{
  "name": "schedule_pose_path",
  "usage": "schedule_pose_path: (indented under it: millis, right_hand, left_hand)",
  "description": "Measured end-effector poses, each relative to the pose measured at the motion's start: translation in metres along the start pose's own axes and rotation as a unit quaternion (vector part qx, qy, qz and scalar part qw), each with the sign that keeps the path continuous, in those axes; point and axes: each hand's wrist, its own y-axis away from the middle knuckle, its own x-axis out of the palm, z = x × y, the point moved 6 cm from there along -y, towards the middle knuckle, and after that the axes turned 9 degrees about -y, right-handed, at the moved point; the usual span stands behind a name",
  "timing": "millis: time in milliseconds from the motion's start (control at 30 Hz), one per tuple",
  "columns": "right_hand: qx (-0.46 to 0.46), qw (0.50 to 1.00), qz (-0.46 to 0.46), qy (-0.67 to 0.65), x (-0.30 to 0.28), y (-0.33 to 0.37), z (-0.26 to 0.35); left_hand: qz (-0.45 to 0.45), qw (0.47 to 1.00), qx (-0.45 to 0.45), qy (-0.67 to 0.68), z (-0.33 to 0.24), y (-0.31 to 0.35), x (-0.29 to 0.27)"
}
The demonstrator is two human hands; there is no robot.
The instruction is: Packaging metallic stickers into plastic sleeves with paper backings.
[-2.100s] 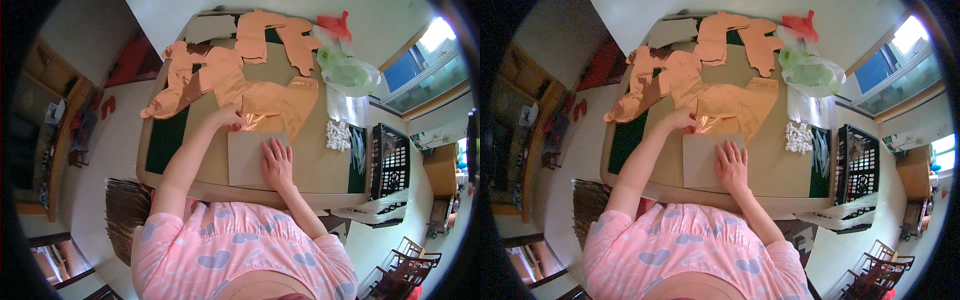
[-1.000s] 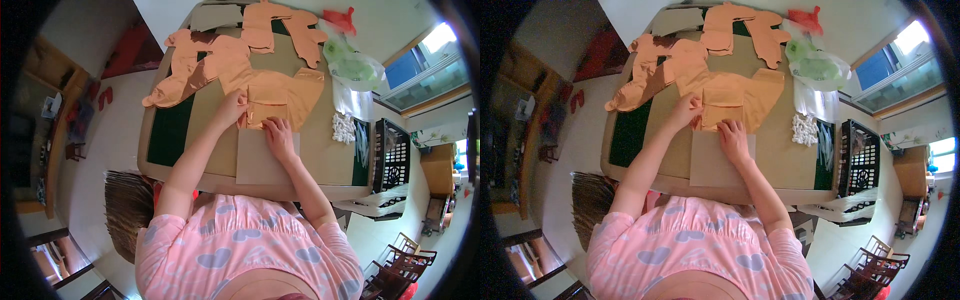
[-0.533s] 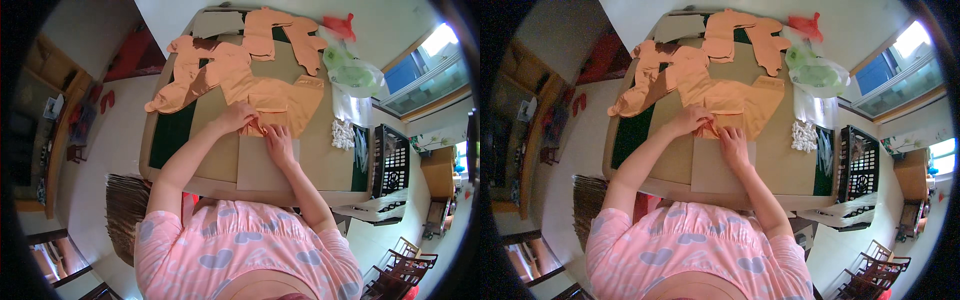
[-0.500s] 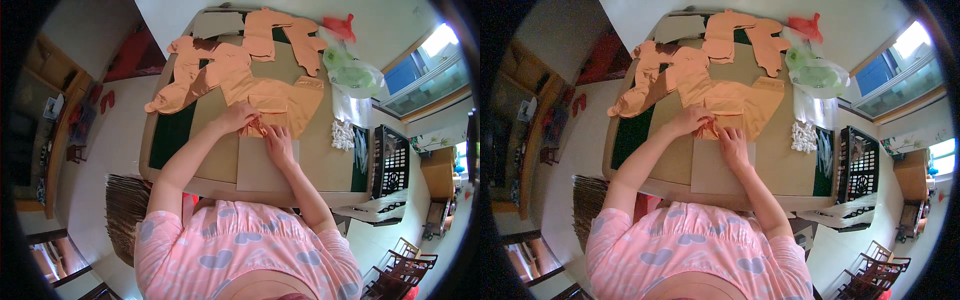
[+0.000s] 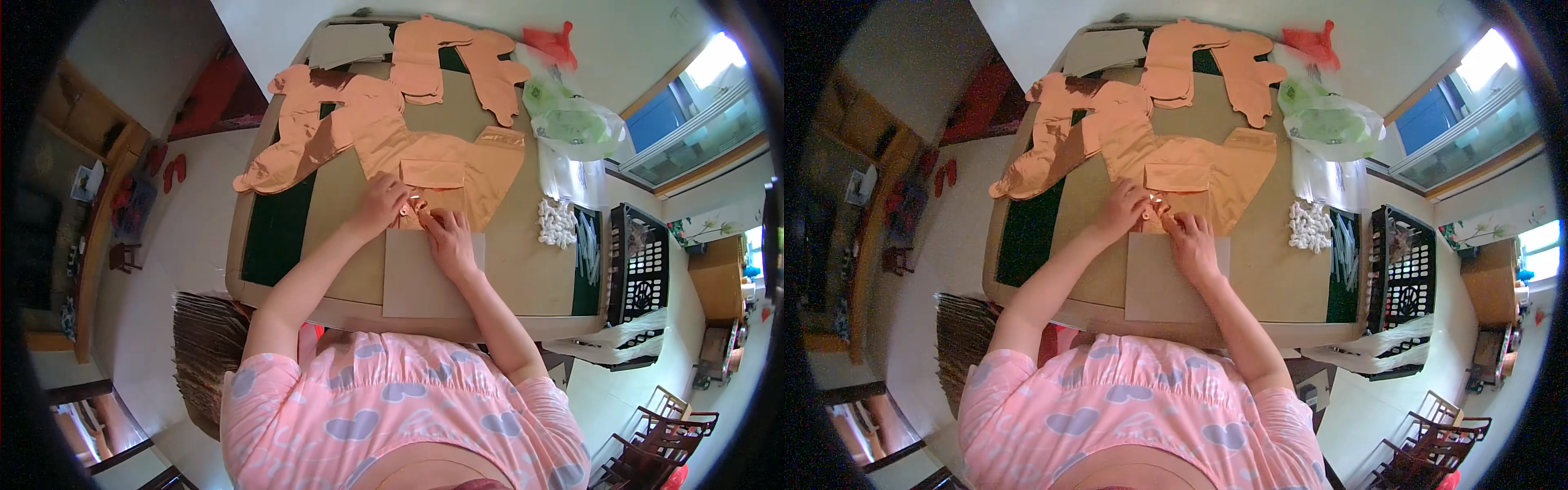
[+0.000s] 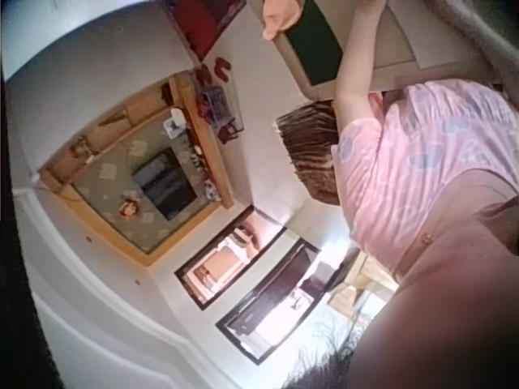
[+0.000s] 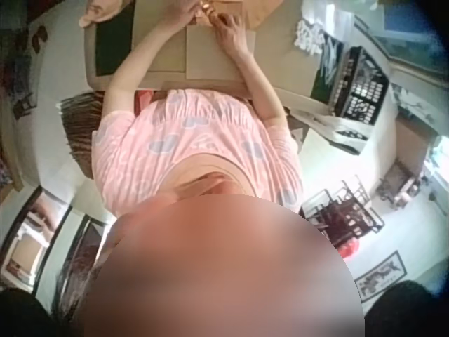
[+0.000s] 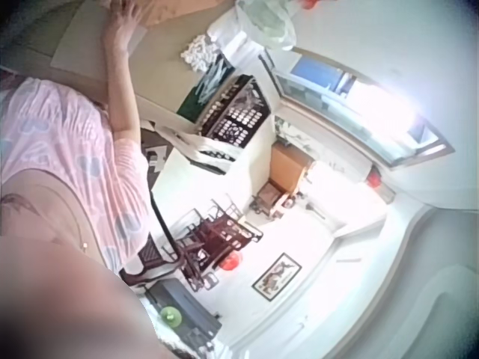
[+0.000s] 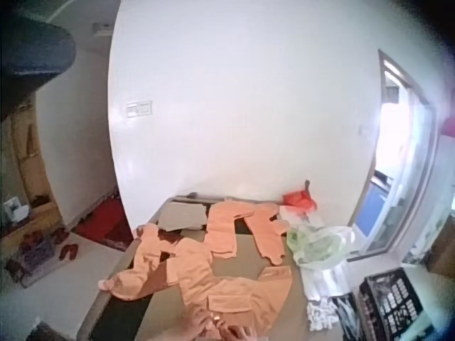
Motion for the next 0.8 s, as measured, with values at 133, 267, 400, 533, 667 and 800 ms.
schedule_pose_path:
  millis: [133, 267, 400, 533, 667, 800]
  right_hand:
    - [-0.011, 1.0, -0.01, 0.014, -0.003, -0.001, 0.002]
    - [-0.013, 1.0, -0.009, 0.013, -0.004, 0.0, 0.001]
    - [-0.011, 1.0, -0.002, 0.019, 0.0, -0.001, 0.001]
    - [-0.012, 1.0, -0.004, 0.025, 0.001, 0.0, 0.001]
    - [-0.005, 1.0, 0.003, 0.029, 0.0, 0.0, 0.0]
    - [-0.006, 1.0, 0.006, 0.025, 0.0, 0.0, 0.001]
  left_hand:
    - [0.007, 0.999, -0.034, 0.006, 0.008, 0.016, -0.013]
    - [0.053, 0.998, -0.028, 0.016, -0.008, 0.009, -0.02]
    - [0.028, 0.999, -0.033, 0.02, -0.006, 0.008, -0.007]
    - [0.008, 1.0, -0.006, -0.014, -0.009, 0.007, 0.001]
    - [0.002, 0.999, 0.024, -0.044, -0.016, 0.006, -0.003]
    - [0.002, 0.999, 0.048, -0.02, -0.02, 0.005, -0.003]
